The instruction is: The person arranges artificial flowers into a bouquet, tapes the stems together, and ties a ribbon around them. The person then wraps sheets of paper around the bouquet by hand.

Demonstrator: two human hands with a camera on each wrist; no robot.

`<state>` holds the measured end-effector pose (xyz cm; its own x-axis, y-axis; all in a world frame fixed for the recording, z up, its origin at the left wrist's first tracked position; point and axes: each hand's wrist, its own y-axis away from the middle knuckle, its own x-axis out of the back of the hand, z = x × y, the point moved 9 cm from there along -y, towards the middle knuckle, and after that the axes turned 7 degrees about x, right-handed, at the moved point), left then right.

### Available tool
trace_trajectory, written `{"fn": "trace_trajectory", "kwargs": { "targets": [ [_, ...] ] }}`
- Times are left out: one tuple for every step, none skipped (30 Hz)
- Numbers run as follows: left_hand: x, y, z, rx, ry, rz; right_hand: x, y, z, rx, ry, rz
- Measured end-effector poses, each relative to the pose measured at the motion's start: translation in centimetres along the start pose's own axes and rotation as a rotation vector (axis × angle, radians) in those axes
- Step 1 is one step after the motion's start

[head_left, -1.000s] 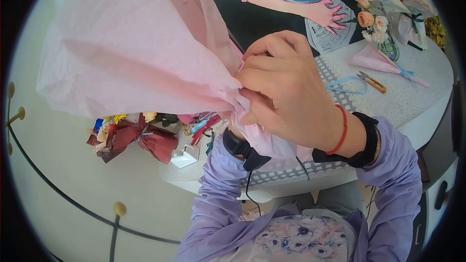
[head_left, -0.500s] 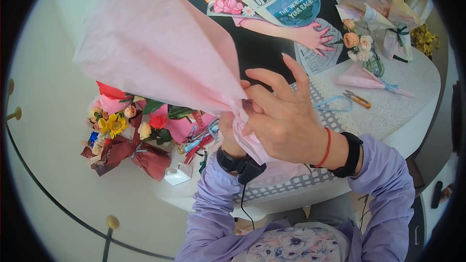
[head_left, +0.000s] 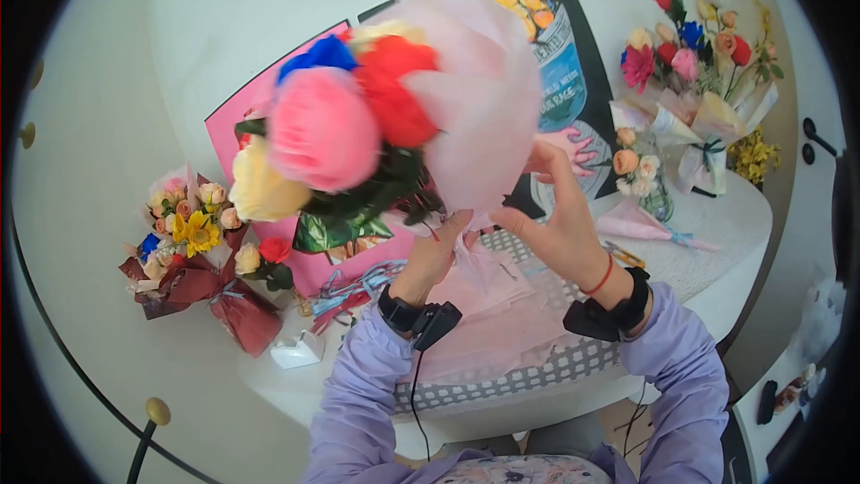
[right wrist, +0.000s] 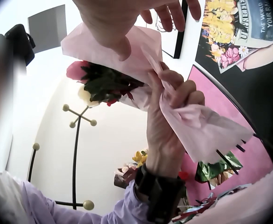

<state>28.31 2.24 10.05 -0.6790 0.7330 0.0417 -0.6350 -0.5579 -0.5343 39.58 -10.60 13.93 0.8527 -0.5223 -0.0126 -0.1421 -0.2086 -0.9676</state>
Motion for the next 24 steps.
{"fn": "trace_trajectory", "kwargs": {
  "targets": [
    [0.1, -0.2, 0.1, -0.015, 0.011, -0.012, 0.3, -0.9, 0.1, 0.013, 0.018, -0.002],
    [0.4, -0.3, -0.2, 0.005, -0.152, 0.023, 0.0, -1.6, 0.3, 0.024, -0.144, -0.066],
    [0.9, -0.5, -0.7, 0.026, -0.314, 0.058, -0.1, -2.0, 0.1, 0.03, -0.305, -0.131],
    [1.3, -0.7, -1.6, 0.001, -0.311, -0.01, -0.4, -1.8, 0.4, -0.051, -0.434, -0.216],
    [3.0, -1.3, -3.4, -0.005, -0.298, -0.018, 0.2, -2.0, 0.2, -0.051, -0.418, -0.219],
    [4.9, -1.9, -4.7, -0.099, -0.439, 0.0, 0.8, -2.5, -0.1, -0.057, -0.558, -0.182],
    [4.7, -1.7, -3.5, -0.192, -0.58, 0.022, 1.3, -2.9, -0.5, -0.066, -0.702, -0.144],
    [5.0, -1.8, -4.7, 0.02, -0.466, -0.041, 1.5, -3.2, -0.9, -0.068, -0.693, -0.151],
    [4.8, -1.8, -4.6, 0.014, -0.457, -0.04, 2.7, -3.8, -2.1, 0.043, -0.771, -0.058],
    [4.3, -2.0, -4.6, -0.007, -0.461, -0.033, 4.0, -4.2, -3.2, 0.155, -0.849, 0.034],
    [3.9, -1.6, -4.7, -0.026, -0.467, -0.026, 4.3, -4.8, -3.7, 0.153, -0.847, 0.026],
    [4.8, -0.5, -4.4, -0.044, -0.475, -0.021, 4.8, -5.6, -3.6, 0.078, -0.765, 0.024],
    [5.3, -0.4, -3.8, -0.061, -0.482, -0.016, 5.3, -6.3, -3.4, 0.004, -0.681, 0.023],
    [8.1, 3.0, -3.3, -0.078, -0.49, -0.012, 5.7, -7.1, -3.7, 0.001, -0.677, 0.019],
    [10.5, 6.3, -3.1, -0.094, -0.498, -0.009, 5.7, -7.7, -3.3, -0.069, -0.505, -0.028],
    [10.4, 5.4, -2.4, -0.11, -0.506, -0.004, 5.8, -8.0, -3.0, -0.137, -0.331, -0.076],
    [7.9, 0.6, -1.4, -0.126, -0.513, 0.003, 6.2, -8.2, -3.8, -0.139, -0.329, -0.082],
    [6.7, 2.5, -2.8, -0.141, -0.521, 0.011, 6.0, -8.3, -4.7, -0.156, -0.254, -0.172],
    [6.0, 4.3, -3.9, -0.158, -0.53, 0.017, 5.7, -8.4, -5.4, -0.17, -0.178, -0.26],
    [6.0, -0.4, -1.1, -0.174, -0.54, 0.022, 5.6, -8.6, -6.0, -0.172, -0.177, -0.263],
    [5.7, -0.5, -1.0, -0.187, -0.55, 0.026, 5.3, -8.7, -6.4, -0.159, -0.046, -0.321],
    [5.7, -0.3, -1.0, -0.199, -0.559, 0.028, 4.9, -8.7, -6.5, -0.148, 0.087, -0.377],
    [5.3, -0.5, -0.9, -0.212, -0.568, 0.028, 4.8, -8.8, -6.4, -0.153, 0.09, -0.378],
    [5.2, 0.6, -1.2, -0.225, -0.576, 0.029, 4.7, -9.2, -6.9, -0.071, 0.201, -0.391]
  ]
}}
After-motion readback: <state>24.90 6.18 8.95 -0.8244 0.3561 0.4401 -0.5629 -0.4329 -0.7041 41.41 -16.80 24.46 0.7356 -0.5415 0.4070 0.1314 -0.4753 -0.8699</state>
